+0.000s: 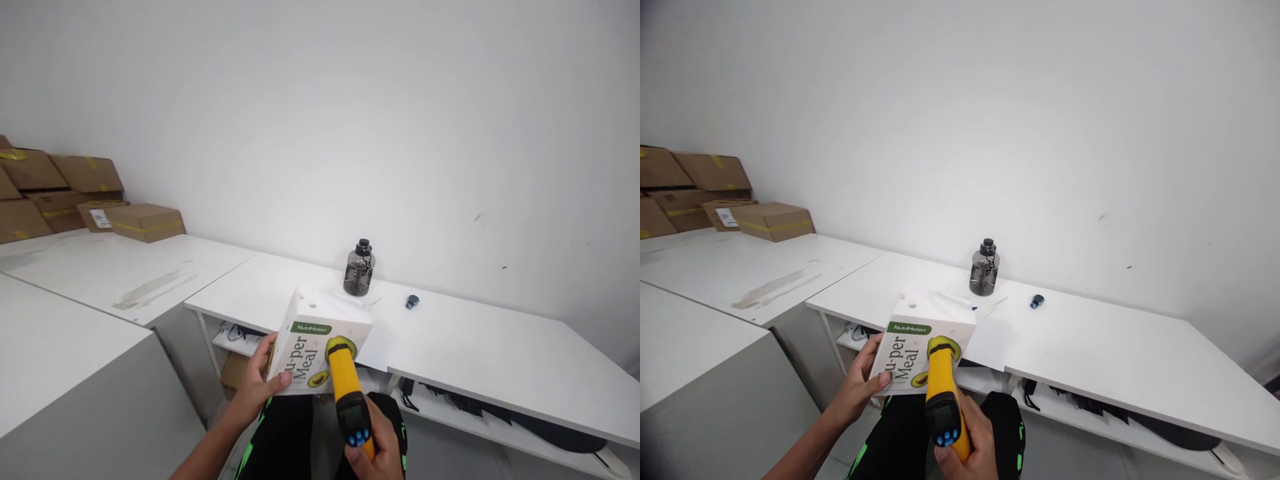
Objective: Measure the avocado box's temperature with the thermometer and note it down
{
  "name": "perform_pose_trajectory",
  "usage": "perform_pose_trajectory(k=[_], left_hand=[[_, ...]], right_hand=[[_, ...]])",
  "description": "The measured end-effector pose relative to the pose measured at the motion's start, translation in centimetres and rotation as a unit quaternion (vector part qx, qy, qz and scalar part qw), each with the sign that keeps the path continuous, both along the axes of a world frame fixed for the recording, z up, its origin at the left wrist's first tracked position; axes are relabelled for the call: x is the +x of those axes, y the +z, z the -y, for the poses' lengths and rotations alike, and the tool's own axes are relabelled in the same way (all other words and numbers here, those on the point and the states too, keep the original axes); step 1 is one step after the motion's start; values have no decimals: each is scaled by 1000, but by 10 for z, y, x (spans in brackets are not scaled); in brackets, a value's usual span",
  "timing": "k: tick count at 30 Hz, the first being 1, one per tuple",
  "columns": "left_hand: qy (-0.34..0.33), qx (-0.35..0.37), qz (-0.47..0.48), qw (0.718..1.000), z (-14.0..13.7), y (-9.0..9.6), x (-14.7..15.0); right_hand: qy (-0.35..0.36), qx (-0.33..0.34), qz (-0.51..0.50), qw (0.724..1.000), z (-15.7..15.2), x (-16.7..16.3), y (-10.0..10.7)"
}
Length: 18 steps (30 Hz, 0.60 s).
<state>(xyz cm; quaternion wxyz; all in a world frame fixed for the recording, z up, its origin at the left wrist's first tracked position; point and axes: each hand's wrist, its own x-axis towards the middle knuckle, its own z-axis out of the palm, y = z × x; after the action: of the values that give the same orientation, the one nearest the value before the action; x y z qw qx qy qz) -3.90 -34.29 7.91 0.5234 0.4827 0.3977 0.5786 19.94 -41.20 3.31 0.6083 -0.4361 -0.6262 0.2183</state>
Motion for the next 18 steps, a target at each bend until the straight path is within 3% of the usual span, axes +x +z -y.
perform_pose_trajectory(k=[7,18], left_hand=[[25,-2,-7,1000,4,2,-2],[15,-2,4,1000,3,-10,6]], right_hand=[[66,-19,65,996,-4,28,-4],[71,-102,53,991,5,39,15]])
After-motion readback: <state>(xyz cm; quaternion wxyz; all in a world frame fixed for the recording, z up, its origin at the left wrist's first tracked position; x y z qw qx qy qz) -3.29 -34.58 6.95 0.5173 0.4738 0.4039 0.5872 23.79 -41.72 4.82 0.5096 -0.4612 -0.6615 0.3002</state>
